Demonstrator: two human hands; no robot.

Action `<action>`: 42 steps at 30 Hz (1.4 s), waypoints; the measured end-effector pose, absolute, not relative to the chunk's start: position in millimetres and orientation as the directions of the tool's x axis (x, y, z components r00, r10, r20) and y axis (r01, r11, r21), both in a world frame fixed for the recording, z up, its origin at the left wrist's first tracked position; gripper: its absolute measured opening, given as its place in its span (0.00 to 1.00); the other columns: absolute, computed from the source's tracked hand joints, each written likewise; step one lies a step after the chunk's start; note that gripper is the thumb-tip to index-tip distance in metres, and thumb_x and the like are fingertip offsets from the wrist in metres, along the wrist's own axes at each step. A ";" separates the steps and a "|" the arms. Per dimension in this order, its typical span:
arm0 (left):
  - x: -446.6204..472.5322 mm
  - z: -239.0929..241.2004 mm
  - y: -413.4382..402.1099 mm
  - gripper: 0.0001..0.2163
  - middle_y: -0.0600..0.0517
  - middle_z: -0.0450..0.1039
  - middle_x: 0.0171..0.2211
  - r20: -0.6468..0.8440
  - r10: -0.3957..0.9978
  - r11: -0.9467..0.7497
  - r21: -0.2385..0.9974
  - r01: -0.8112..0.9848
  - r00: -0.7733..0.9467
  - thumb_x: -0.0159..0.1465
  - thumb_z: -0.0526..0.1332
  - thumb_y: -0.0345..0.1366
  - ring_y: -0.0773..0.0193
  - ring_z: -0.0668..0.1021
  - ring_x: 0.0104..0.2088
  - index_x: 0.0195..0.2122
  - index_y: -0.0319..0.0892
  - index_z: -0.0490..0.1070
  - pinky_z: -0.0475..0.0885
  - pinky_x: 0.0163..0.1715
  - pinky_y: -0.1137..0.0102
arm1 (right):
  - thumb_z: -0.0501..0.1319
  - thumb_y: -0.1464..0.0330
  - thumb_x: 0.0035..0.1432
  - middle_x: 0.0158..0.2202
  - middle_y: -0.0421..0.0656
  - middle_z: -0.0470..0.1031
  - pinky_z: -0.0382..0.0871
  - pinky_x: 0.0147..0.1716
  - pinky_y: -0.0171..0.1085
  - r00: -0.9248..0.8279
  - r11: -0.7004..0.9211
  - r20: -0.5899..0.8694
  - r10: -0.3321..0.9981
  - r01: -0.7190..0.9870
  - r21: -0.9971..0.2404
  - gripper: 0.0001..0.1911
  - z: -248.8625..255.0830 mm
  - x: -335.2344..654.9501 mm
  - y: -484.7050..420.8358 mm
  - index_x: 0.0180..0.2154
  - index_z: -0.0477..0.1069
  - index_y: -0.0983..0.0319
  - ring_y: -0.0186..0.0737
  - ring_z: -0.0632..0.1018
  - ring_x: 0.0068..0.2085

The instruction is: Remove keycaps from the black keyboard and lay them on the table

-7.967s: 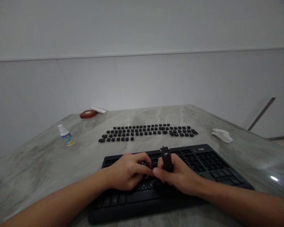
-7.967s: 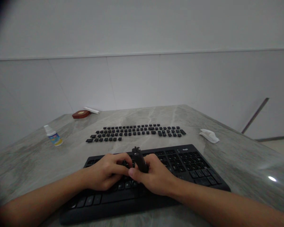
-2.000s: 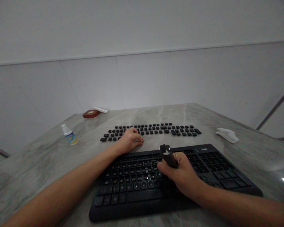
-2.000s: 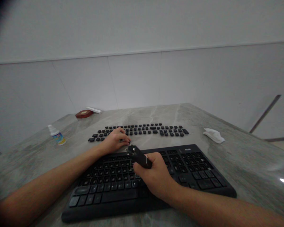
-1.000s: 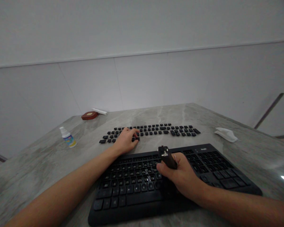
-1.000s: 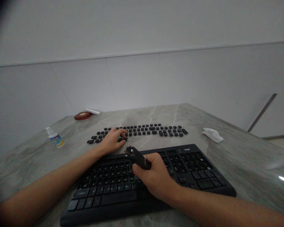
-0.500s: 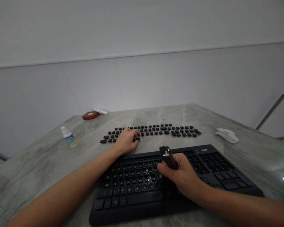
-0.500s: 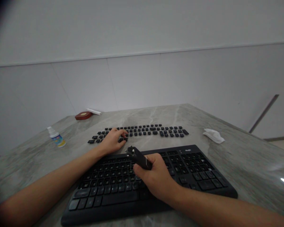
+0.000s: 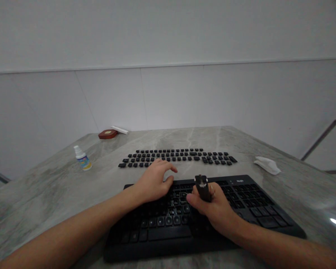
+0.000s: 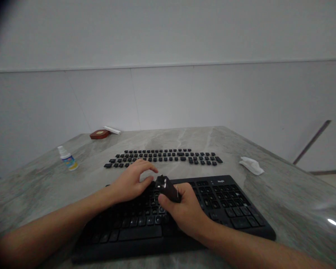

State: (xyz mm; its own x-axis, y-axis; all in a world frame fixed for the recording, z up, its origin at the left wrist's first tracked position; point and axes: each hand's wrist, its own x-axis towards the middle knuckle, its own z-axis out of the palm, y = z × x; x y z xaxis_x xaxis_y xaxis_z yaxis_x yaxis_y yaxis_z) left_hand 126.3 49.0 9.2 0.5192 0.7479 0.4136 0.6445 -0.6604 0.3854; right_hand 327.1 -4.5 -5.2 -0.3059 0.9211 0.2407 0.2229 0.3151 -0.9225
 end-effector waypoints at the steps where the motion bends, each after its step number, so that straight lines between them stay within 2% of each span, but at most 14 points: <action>1: 127.9 6.1 38.2 0.10 0.49 0.77 0.42 0.382 0.740 -0.672 0.402 0.622 0.553 0.60 0.60 0.26 0.54 0.74 0.47 0.42 0.42 0.73 0.71 0.52 0.56 | 0.57 0.60 0.56 0.17 0.33 0.46 0.48 0.20 0.33 -0.378 0.392 0.286 0.881 0.239 -0.889 0.23 -3.7 329.6 -3.4 0.17 0.47 0.58 0.29 0.51 0.20; 2: 128.5 2.0 28.8 0.10 0.47 0.76 0.44 0.366 0.722 -0.691 0.415 0.592 0.587 0.61 0.59 0.26 0.54 0.74 0.48 0.43 0.41 0.73 0.71 0.52 0.56 | 0.55 0.62 0.57 0.17 0.33 0.46 0.48 0.20 0.33 -0.471 0.490 0.336 0.815 0.252 -0.834 0.22 -2.6 332.6 -1.5 0.17 0.46 0.59 0.29 0.51 0.20; 4: 127.3 -6.5 15.4 0.11 0.44 0.74 0.50 0.409 0.674 -0.739 0.382 0.555 0.616 0.63 0.57 0.26 0.52 0.72 0.53 0.45 0.41 0.72 0.68 0.57 0.53 | 0.54 0.68 0.55 0.17 0.33 0.48 0.48 0.21 0.34 -0.648 0.715 0.434 0.626 0.256 -0.651 0.19 -2.4 339.9 3.9 0.18 0.48 0.59 0.30 0.52 0.19; 5: 126.2 -9.8 11.6 0.11 0.44 0.74 0.50 0.448 0.642 -0.766 0.356 0.535 0.622 0.63 0.56 0.26 0.52 0.71 0.54 0.45 0.41 0.72 0.67 0.58 0.51 | 0.55 0.69 0.51 0.17 0.33 0.51 0.48 0.21 0.35 -0.749 0.831 0.470 0.468 0.192 -0.522 0.15 -3.3 343.6 7.1 0.18 0.52 0.59 0.31 0.54 0.19; 7: 124.5 -12.7 8.6 0.11 0.45 0.75 0.47 0.524 0.587 -0.808 0.325 0.491 0.617 0.62 0.55 0.24 0.52 0.71 0.53 0.43 0.40 0.72 0.66 0.58 0.51 | 0.57 0.69 0.45 0.18 0.35 0.56 0.47 0.21 0.37 -0.881 0.951 0.420 0.217 0.093 -0.296 0.06 -6.1 349.7 13.0 0.20 0.60 0.59 0.33 0.57 0.20; 10: 123.9 -9.4 9.0 0.11 0.45 0.76 0.40 0.577 0.520 -0.854 0.317 0.414 0.630 0.62 0.56 0.23 0.54 0.72 0.46 0.42 0.40 0.72 0.71 0.51 0.55 | 0.56 0.72 0.44 0.18 0.35 0.58 0.49 0.21 0.37 -0.880 0.975 0.440 0.182 0.104 -0.196 0.06 -9.4 353.1 17.3 0.20 0.61 0.59 0.34 0.58 0.19; 13: 124.2 -4.6 8.4 0.10 0.45 0.75 0.38 0.586 0.457 -0.890 0.292 0.351 0.670 0.62 0.56 0.23 0.55 0.72 0.42 0.43 0.39 0.72 0.72 0.46 0.58 | 0.54 0.74 0.45 0.17 0.36 0.58 0.50 0.21 0.37 -0.854 0.975 0.496 0.159 0.055 -0.217 0.08 -11.1 350.9 15.5 0.19 0.59 0.58 0.34 0.58 0.18; 17: 123.8 -3.3 7.3 0.08 0.46 0.75 0.37 0.581 0.391 -0.919 0.283 0.274 0.714 0.62 0.57 0.24 0.58 0.73 0.40 0.40 0.39 0.72 0.71 0.44 0.60 | 0.54 0.73 0.44 0.16 0.35 0.57 0.48 0.20 0.38 -0.849 0.973 0.515 0.118 -0.004 -0.230 0.08 -12.9 346.8 11.9 0.19 0.57 0.58 0.33 0.57 0.18; 22: 124.3 -3.6 8.6 0.07 0.47 0.75 0.36 0.566 0.355 -0.931 0.286 0.226 0.744 0.60 0.58 0.23 0.59 0.72 0.39 0.35 0.40 0.73 0.70 0.43 0.62 | 0.55 0.71 0.44 0.16 0.34 0.57 0.50 0.20 0.38 -0.884 0.979 0.455 0.107 0.012 -0.206 0.08 -13.9 346.7 12.4 0.19 0.56 0.57 0.33 0.59 0.17; 26: 125.3 -3.5 9.0 0.07 0.47 0.75 0.36 0.559 0.348 -0.933 0.287 0.219 0.753 0.60 0.59 0.23 0.59 0.72 0.38 0.35 0.39 0.72 0.70 0.44 0.62 | 0.54 0.68 0.41 0.16 0.35 0.59 0.49 0.19 0.38 -0.882 0.985 0.462 0.091 0.010 -0.175 0.04 -16.1 346.6 12.7 0.20 0.58 0.57 0.33 0.60 0.17; 29: 126.1 -4.2 9.5 0.06 0.47 0.75 0.35 0.552 0.353 -0.931 0.286 0.226 0.756 0.61 0.58 0.24 0.60 0.72 0.38 0.34 0.40 0.72 0.70 0.43 0.62 | 0.53 0.65 0.38 0.16 0.36 0.61 0.48 0.19 0.38 -0.893 0.984 0.428 0.137 0.074 -0.162 0.03 -17.7 344.9 11.5 0.20 0.60 0.58 0.34 0.61 0.17; 35: 125.9 -8.7 12.3 0.06 0.46 0.76 0.36 0.524 0.425 -0.901 0.323 0.289 0.738 0.65 0.57 0.26 0.58 0.73 0.39 0.35 0.39 0.74 0.71 0.43 0.61 | 0.53 0.68 0.37 0.15 0.35 0.62 0.52 0.18 0.35 -0.881 0.929 0.369 0.295 0.174 -0.326 0.01 -19.5 340.3 10.9 0.19 0.60 0.58 0.33 0.65 0.17; 42: 125.6 -8.8 13.1 0.06 0.47 0.76 0.35 0.533 0.388 -0.915 0.317 0.248 0.751 0.68 0.58 0.27 0.60 0.73 0.39 0.37 0.39 0.74 0.70 0.44 0.62 | 0.52 0.67 0.35 0.13 0.35 0.60 0.51 0.18 0.35 -0.873 0.904 0.382 0.303 0.137 -0.404 0.02 -20.0 344.2 14.1 0.18 0.60 0.58 0.33 0.64 0.16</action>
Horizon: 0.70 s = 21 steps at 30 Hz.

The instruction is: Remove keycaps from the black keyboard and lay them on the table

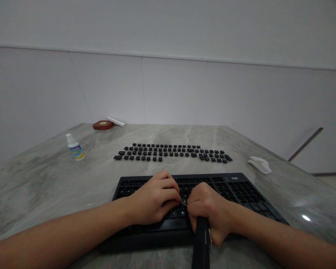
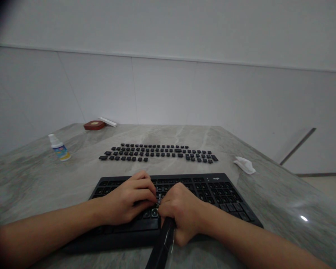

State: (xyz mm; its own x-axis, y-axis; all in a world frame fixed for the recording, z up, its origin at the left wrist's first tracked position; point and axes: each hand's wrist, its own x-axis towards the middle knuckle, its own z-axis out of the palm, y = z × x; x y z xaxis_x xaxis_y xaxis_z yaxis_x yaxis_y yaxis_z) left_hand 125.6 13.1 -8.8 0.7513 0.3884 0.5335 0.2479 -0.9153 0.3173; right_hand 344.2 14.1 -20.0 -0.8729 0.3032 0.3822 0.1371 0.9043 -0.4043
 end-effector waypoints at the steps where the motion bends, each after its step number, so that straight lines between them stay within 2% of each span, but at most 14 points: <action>1: 125.7 -8.2 13.0 0.06 0.47 0.76 0.35 0.535 0.385 -0.917 0.317 0.244 0.752 0.68 0.59 0.27 0.60 0.74 0.39 0.37 0.39 0.74 0.70 0.44 0.62 | 0.52 0.67 0.35 0.13 0.35 0.60 0.50 0.18 0.35 -0.873 0.906 0.386 0.299 0.133 -0.401 0.02 -19.6 345.0 14.3 0.18 0.60 0.58 0.33 0.63 0.16; 10: 125.1 -7.0 11.8 0.06 0.46 0.76 0.36 0.506 0.405 -0.908 0.321 0.269 0.762 0.68 0.58 0.28 0.59 0.74 0.39 0.37 0.39 0.75 0.70 0.44 0.62 | 0.52 0.67 0.35 0.13 0.35 0.61 0.50 0.18 0.35 -0.912 0.926 0.302 0.278 0.170 -0.338 0.03 -11.3 350.3 15.9 0.17 0.57 0.58 0.33 0.63 0.17; 14: 125.5 -8.2 12.1 0.06 0.47 0.76 0.36 0.512 0.403 -0.909 0.322 0.265 0.758 0.68 0.58 0.28 0.59 0.74 0.39 0.37 0.38 0.75 0.70 0.44 0.63 | 0.53 0.68 0.34 0.13 0.36 0.62 0.50 0.18 0.35 -0.918 0.920 0.253 0.307 0.218 -0.327 0.03 -8.7 352.0 15.5 0.18 0.59 0.59 0.34 0.65 0.16; 21: 125.3 -11.3 13.8 0.04 0.46 0.75 0.37 0.509 0.409 -0.908 0.306 0.285 0.757 0.67 0.60 0.28 0.59 0.73 0.40 0.36 0.37 0.75 0.69 0.44 0.63 | 0.59 0.65 0.35 0.14 0.40 0.69 0.47 0.18 0.35 -0.930 0.926 0.046 0.365 0.357 -0.120 0.06 -3.5 347.0 5.9 0.19 0.67 0.61 0.38 0.71 0.18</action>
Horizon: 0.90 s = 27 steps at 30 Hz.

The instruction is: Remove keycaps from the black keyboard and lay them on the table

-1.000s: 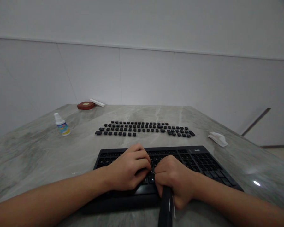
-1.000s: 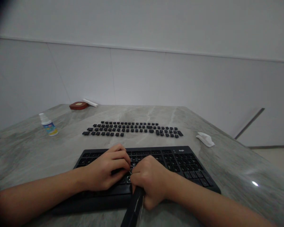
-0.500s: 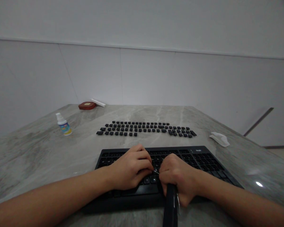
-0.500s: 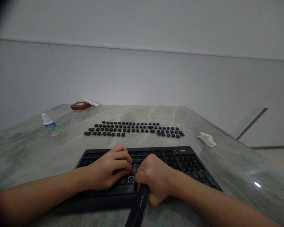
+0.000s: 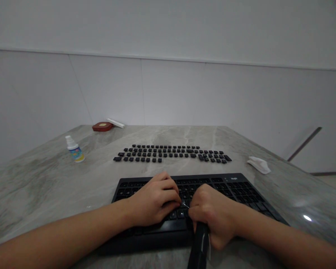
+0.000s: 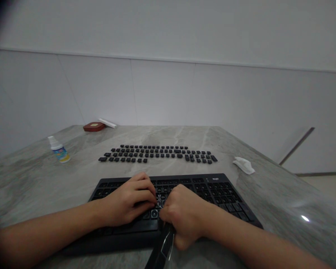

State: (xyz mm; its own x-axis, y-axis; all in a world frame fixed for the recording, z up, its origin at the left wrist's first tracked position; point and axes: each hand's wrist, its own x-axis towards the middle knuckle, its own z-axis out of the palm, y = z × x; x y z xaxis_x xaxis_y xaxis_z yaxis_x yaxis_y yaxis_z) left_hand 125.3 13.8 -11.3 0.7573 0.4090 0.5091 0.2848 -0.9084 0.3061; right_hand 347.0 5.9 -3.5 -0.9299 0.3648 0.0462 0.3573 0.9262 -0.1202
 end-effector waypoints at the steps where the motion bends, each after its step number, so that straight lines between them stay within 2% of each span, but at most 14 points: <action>1: 125.3 -11.6 13.9 0.04 0.47 0.75 0.37 0.510 0.408 -0.909 0.308 0.282 0.758 0.67 0.61 0.28 0.60 0.73 0.40 0.36 0.37 0.75 0.69 0.44 0.63 | 0.60 0.64 0.36 0.15 0.41 0.71 0.46 0.18 0.36 -0.926 0.923 0.003 0.377 0.375 -0.084 0.07 -2.0 345.4 3.1 0.20 0.69 0.61 0.39 0.71 0.18; 6: 126.0 -11.9 13.4 0.04 0.47 0.75 0.37 0.533 0.386 -0.919 0.296 0.261 0.753 0.67 0.60 0.28 0.60 0.73 0.39 0.37 0.37 0.75 0.70 0.43 0.63 | 0.63 0.62 0.40 0.21 0.45 0.76 0.44 0.19 0.38 -0.895 0.906 -0.149 0.421 0.422 0.025 0.11 7.4 338.0 -8.0 0.26 0.76 0.63 0.41 0.72 0.20; 12: 124.9 -7.2 11.8 0.07 0.46 0.75 0.37 0.588 0.312 -0.949 0.234 0.212 0.746 0.68 0.57 0.27 0.60 0.73 0.38 0.37 0.38 0.75 0.70 0.42 0.63 | 0.63 0.64 0.43 0.21 0.45 0.77 0.45 0.19 0.40 -0.898 0.909 -0.138 0.418 0.413 0.064 0.10 9.2 336.4 -11.3 0.27 0.76 0.63 0.41 0.71 0.20; 17: 123.2 -7.1 12.1 0.07 0.45 0.74 0.40 0.578 0.307 -0.951 0.214 0.223 0.756 0.68 0.58 0.27 0.60 0.73 0.39 0.35 0.39 0.75 0.70 0.43 0.63 | 0.63 0.64 0.40 0.19 0.41 0.72 0.46 0.21 0.39 -0.938 0.939 0.073 0.339 0.342 0.038 0.07 -3.8 342.0 -5.5 0.24 0.72 0.62 0.38 0.69 0.19; 19: 123.2 -8.4 12.3 0.08 0.45 0.73 0.40 0.581 0.314 -0.949 0.222 0.226 0.751 0.67 0.57 0.26 0.61 0.73 0.39 0.34 0.39 0.75 0.70 0.43 0.64 | 0.62 0.66 0.39 0.17 0.39 0.69 0.47 0.20 0.38 -0.930 0.952 0.204 0.306 0.304 -0.045 0.05 -10.2 344.1 -0.7 0.21 0.69 0.61 0.36 0.67 0.18; 23: 123.2 -11.0 12.8 0.08 0.45 0.72 0.40 0.582 0.349 -0.936 0.254 0.243 0.734 0.67 0.58 0.26 0.61 0.72 0.39 0.32 0.38 0.75 0.70 0.41 0.65 | 0.55 0.69 0.41 0.15 0.36 0.63 0.48 0.19 0.36 -0.861 0.938 0.423 0.281 0.153 -0.311 0.03 -17.8 344.2 6.9 0.19 0.65 0.60 0.33 0.63 0.17; 27: 122.8 -12.5 13.7 0.09 0.45 0.72 0.41 0.565 0.342 -0.938 0.249 0.240 0.751 0.68 0.58 0.28 0.61 0.72 0.40 0.31 0.38 0.75 0.71 0.41 0.65 | 0.53 0.69 0.42 0.13 0.34 0.58 0.47 0.17 0.36 -0.796 0.923 0.552 0.250 0.023 -0.385 0.05 -19.3 342.7 9.5 0.18 0.60 0.59 0.32 0.60 0.16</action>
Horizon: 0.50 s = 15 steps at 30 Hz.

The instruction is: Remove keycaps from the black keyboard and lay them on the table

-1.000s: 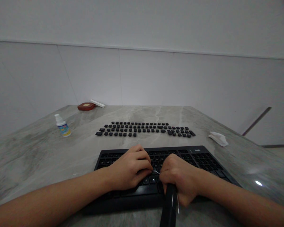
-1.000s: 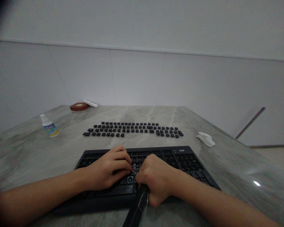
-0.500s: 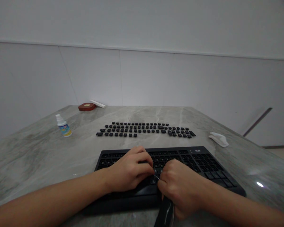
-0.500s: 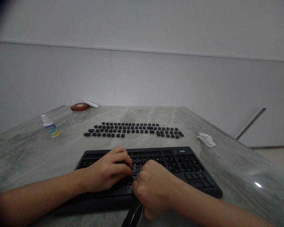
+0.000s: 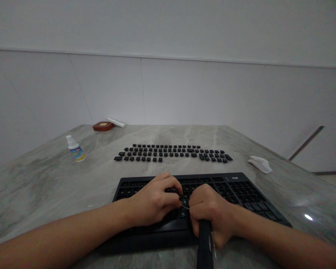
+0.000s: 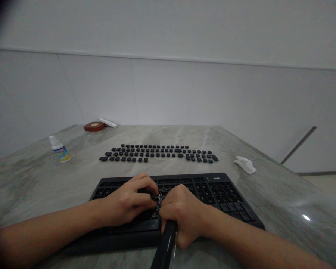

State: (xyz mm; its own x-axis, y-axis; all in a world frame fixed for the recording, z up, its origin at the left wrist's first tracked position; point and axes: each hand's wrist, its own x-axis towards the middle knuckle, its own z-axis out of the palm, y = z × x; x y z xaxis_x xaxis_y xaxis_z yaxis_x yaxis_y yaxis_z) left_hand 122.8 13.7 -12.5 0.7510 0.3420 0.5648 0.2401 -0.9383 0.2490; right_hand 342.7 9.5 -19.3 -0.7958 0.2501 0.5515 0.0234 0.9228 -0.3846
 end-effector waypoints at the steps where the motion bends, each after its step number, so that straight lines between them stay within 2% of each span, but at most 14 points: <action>1: 122.7 -12.8 14.0 0.09 0.45 0.72 0.41 0.563 0.339 -0.939 0.248 0.238 0.754 0.68 0.59 0.28 0.61 0.72 0.40 0.31 0.38 0.75 0.71 0.41 0.65 | 0.53 0.69 0.42 0.13 0.34 0.57 0.47 0.17 0.36 -0.791 0.924 0.560 0.247 0.018 -0.382 0.05 -19.8 342.9 9.8 0.18 0.59 0.58 0.32 0.60 0.15; 4: 122.6 -13.6 14.9 0.08 0.46 0.72 0.42 0.565 0.339 -0.939 0.247 0.237 0.752 0.67 0.60 0.27 0.61 0.72 0.40 0.31 0.38 0.76 0.70 0.42 0.65 | 0.52 0.68 0.44 0.13 0.34 0.57 0.46 0.17 0.38 -0.801 0.945 0.554 0.228 0.045 -0.324 0.07 -22.4 344.0 10.2 0.18 0.56 0.58 0.33 0.60 0.15; 10: 121.7 -12.2 14.8 0.09 0.46 0.72 0.43 0.561 0.311 -0.949 0.217 0.227 0.767 0.65 0.58 0.24 0.60 0.72 0.41 0.34 0.39 0.77 0.70 0.43 0.64 | 0.53 0.67 0.46 0.13 0.35 0.60 0.44 0.19 0.39 -0.819 0.988 0.552 0.156 0.129 -0.087 0.10 -26.5 344.2 8.6 0.17 0.54 0.59 0.32 0.61 0.14; 15: 122.3 -6.1 10.7 0.07 0.44 0.73 0.42 0.542 0.311 -0.948 0.235 0.214 0.780 0.64 0.57 0.24 0.59 0.73 0.41 0.38 0.38 0.75 0.70 0.44 0.62 | 0.55 0.66 0.43 0.12 0.35 0.61 0.44 0.20 0.39 -0.864 0.979 0.462 0.201 0.199 -0.052 0.11 -19.8 344.9 9.7 0.16 0.54 0.59 0.32 0.62 0.14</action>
State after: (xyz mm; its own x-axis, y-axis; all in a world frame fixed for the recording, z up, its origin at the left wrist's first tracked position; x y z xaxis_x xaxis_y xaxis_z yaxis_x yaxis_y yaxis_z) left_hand 122.3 10.7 -6.1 0.7804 0.3110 0.5424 0.2144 -0.9480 0.2351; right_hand 344.9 9.7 -19.8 -0.8640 0.2006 0.4618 0.1993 0.9785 -0.0522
